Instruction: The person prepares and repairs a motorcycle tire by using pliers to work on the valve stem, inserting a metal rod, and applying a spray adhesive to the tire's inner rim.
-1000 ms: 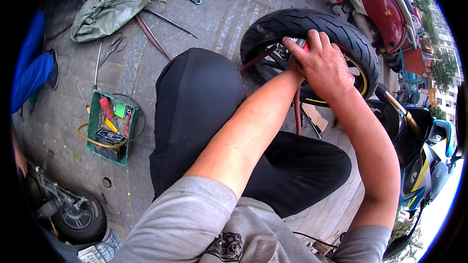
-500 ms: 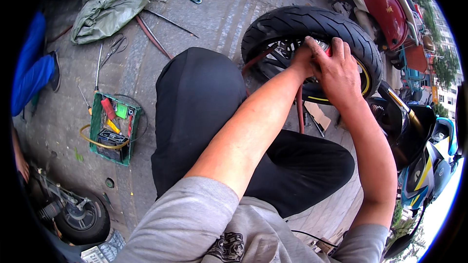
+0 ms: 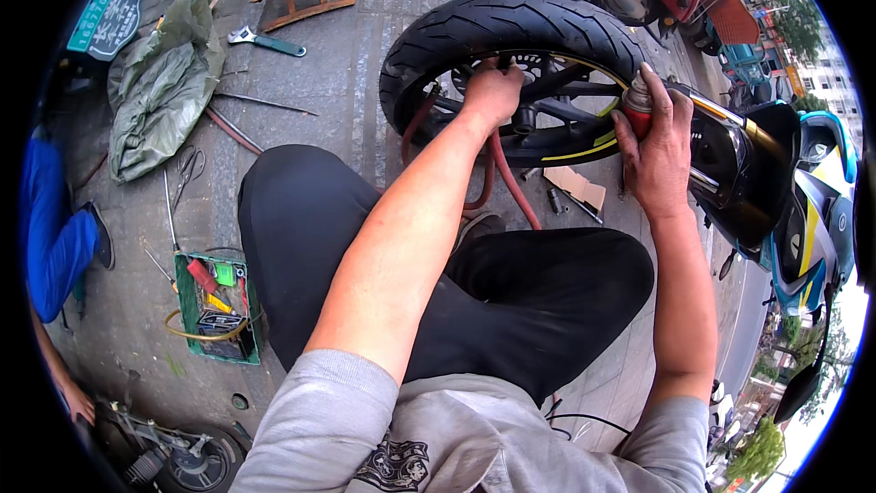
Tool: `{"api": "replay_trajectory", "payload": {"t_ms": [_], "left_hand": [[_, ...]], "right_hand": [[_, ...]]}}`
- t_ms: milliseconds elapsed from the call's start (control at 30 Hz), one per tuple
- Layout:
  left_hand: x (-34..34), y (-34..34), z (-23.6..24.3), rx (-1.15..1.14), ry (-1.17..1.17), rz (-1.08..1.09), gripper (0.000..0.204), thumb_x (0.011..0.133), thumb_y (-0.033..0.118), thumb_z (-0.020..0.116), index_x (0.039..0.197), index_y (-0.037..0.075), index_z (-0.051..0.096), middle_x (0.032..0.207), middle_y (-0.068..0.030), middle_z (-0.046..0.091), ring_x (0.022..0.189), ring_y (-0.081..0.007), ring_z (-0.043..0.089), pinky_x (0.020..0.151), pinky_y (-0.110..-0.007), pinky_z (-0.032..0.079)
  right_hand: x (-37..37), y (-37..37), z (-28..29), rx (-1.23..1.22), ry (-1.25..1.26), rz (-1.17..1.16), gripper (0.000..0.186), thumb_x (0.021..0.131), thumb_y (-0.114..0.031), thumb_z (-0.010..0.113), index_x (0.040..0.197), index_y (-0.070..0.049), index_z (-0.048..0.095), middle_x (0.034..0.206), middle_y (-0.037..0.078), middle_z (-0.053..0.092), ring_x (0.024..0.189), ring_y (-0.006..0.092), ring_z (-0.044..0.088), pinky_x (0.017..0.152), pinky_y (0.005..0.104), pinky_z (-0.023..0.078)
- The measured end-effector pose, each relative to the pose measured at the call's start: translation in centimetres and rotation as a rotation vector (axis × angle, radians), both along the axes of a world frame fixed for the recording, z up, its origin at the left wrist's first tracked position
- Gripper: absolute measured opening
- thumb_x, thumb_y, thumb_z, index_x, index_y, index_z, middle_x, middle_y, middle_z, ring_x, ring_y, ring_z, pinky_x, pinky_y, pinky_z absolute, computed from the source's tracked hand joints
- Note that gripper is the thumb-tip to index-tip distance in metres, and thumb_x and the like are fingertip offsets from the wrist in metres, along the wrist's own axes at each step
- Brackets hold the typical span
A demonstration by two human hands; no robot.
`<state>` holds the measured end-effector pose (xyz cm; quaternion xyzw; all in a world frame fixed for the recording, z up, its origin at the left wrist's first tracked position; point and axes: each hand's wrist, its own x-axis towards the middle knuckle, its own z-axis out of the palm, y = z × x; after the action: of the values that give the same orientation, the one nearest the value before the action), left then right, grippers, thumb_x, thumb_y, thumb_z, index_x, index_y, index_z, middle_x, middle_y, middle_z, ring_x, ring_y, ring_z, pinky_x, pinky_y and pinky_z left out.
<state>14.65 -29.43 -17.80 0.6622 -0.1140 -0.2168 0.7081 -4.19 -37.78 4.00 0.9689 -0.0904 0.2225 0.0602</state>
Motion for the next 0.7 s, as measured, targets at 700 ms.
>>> {"api": "replay_trajectory", "payload": {"t_ms": [700], "left_hand": [[-0.7,4.2,5.4,-0.278,0.459,-0.401,0.027,0.109,0.010,0.059,0.135,0.018,0.054,0.104,-0.0128,0.073,0.102,-0.0328,0.075,0.094,-0.053,0.063]], "right_hand": [[-26.3,-7.6,-18.5,0.503,-0.251,-0.734,0.078,0.100,-0.025,0.077,0.164,-0.004,0.037,0.148,0.031,0.050,0.135,0.0483,0.051,0.118,0.0513,0.043]]}}
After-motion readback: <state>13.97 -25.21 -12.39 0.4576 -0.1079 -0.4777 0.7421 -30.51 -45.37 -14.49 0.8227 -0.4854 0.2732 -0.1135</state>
